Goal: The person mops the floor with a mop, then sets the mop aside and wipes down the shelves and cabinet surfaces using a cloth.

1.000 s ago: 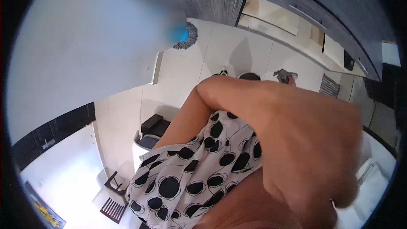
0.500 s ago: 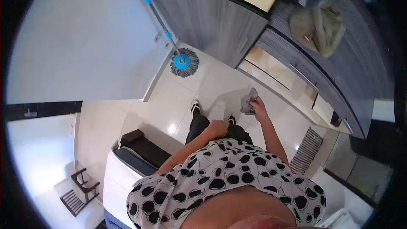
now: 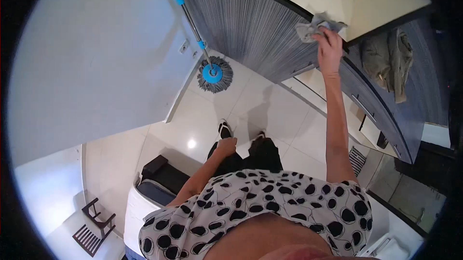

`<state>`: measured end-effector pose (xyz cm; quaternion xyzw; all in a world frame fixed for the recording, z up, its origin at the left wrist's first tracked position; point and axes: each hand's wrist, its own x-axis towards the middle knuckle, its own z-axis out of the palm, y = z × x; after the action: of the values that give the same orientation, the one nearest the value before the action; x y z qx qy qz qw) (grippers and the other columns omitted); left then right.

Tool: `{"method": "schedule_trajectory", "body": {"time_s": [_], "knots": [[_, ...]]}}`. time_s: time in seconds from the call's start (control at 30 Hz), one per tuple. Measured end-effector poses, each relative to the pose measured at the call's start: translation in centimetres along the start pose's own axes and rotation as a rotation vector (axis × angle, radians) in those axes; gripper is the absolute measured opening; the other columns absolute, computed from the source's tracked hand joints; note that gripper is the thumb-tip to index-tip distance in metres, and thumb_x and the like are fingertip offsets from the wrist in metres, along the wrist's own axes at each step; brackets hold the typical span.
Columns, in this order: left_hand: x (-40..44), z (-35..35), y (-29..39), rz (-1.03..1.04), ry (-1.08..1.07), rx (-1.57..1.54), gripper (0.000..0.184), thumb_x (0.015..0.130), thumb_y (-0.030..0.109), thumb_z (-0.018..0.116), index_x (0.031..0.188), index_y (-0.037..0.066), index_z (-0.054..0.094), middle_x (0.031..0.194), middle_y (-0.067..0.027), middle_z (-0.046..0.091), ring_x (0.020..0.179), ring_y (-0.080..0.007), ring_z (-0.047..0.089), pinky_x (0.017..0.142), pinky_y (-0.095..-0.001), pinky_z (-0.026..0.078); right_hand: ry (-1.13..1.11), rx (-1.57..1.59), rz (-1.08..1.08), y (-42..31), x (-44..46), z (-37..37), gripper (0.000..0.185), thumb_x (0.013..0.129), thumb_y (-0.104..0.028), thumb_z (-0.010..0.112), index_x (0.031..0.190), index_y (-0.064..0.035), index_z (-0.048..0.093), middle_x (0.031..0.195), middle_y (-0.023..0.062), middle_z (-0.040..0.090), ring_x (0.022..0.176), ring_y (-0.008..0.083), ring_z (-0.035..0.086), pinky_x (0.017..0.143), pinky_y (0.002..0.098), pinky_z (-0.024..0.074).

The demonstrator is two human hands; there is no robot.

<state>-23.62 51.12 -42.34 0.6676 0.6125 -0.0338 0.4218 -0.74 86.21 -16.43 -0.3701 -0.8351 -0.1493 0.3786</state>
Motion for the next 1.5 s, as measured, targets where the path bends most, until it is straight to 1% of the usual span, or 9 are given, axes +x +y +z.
{"method": "schedule_trajectory", "body": {"time_s": [0.2,0.33,0.43,0.63,0.87,1.17,1.33,1.4,1.5], "knots": [[0.6,3.4,-1.3,-0.070,-0.094,-0.009,0.016,0.074,0.018,0.049,0.083,0.007,0.057,0.082,-0.0155,0.061,0.078,-0.0332,0.061,0.063,-0.0465,0.048,-0.031,-0.023,-0.111,2.0,-3.1,4.9,0.016,0.063,-0.002,0.057,0.077,-0.0089,0.060,0.100,0.0048,0.057,0.095,0.0258,0.051,0.077,0.0365,0.0425],[1.2,5.7,-1.0,0.015,-0.127,0.180,0.015,0.075,0.017,0.049,0.084,0.010,0.058,0.083,-0.0127,0.062,0.082,-0.0289,0.061,0.068,-0.0443,0.046,-0.550,0.027,0.057,3.7,-9.4,10.4,0.011,0.063,-0.009,0.058,0.073,-0.0091,0.061,0.088,0.0037,0.055,0.089,0.0220,0.050,0.075,0.0319,0.0436],[2.7,6.4,0.2,-0.081,-0.172,0.061,0.015,0.075,0.016,0.050,0.086,0.011,0.059,0.086,-0.0109,0.062,0.086,-0.0272,0.059,0.076,-0.0442,0.042,-0.530,0.025,-0.426,4.4,-10.8,11.8,0.010,0.064,-0.010,0.057,0.073,-0.0100,0.061,0.086,0.0023,0.053,0.092,0.0199,0.047,0.075,0.0319,0.0442],[4.5,7.0,0.5,-0.039,-0.141,-0.084,0.013,0.072,0.013,0.051,0.083,0.010,0.058,0.087,-0.0115,0.061,0.087,-0.0294,0.058,0.070,-0.0445,0.044,-0.537,-0.048,-0.380,2.4,-6.4,10.1,0.010,0.066,-0.011,0.056,0.074,-0.0085,0.061,0.087,0.0025,0.052,0.090,0.0195,0.047,0.076,0.0307,0.0424],[5.5,-1.6,-2.3,0.142,0.482,-0.214,0.016,0.071,0.006,0.050,0.087,0.008,0.054,0.091,-0.0140,0.055,0.087,-0.0334,0.053,0.074,-0.0442,0.043,-0.251,-0.128,-0.279,-1.3,-0.1,10.0,0.011,0.070,-0.011,0.056,0.080,-0.0062,0.061,0.084,0.0024,0.051,0.088,0.0198,0.047,0.076,0.0323,0.0418],[1.9,-32.5,-10.0,0.251,1.183,0.117,0.030,0.060,-0.007,0.054,0.088,0.004,0.052,0.107,-0.0176,0.052,0.102,-0.0334,0.049,0.080,-0.0439,0.039,-0.436,-0.043,-0.357,-3.5,-2.1,17.9,0.013,0.070,-0.009,0.055,0.082,-0.0059,0.061,0.095,0.0033,0.052,0.091,0.0229,0.047,0.081,0.0343,0.0403],[-6.4,-45.5,-10.4,0.109,1.705,0.489,0.025,0.071,-0.009,0.049,0.089,0.005,0.060,0.105,-0.0085,0.059,0.110,-0.0290,0.048,0.091,-0.0401,0.035,-0.223,0.032,0.247,-1.4,-1.1,10.0,0.028,0.066,0.002,0.055,0.091,-0.0081,0.064,0.097,0.0101,0.052,0.087,0.0272,0.047,0.080,0.0375,0.0380],[-9.3,-48.6,-8.6,0.079,1.833,0.685,0.024,0.073,-0.008,0.051,0.089,0.007,0.060,0.105,-0.0056,0.059,0.108,-0.0290,0.049,0.090,-0.0381,0.036,-0.235,-0.326,0.062,0.2,0.3,3.8,0.037,0.069,0.007,0.052,0.100,-0.0102,0.062,0.100,0.0097,0.055,0.098,0.0265,0.046,0.082,0.0402,0.0380],[-12.0,-51.6,-9.9,-0.032,1.887,0.876,0.021,0.075,-0.001,0.054,0.091,0.010,0.061,0.110,-0.0022,0.057,0.110,-0.0272,0.046,0.090,-0.0368,0.031,-0.274,-0.069,0.236,2.1,1.6,0.6,0.039,0.069,0.013,0.047,0.100,-0.0058,0.060,0.112,0.0120,0.054,0.108,0.0278,0.046,0.089,0.0403,0.0373]]}}
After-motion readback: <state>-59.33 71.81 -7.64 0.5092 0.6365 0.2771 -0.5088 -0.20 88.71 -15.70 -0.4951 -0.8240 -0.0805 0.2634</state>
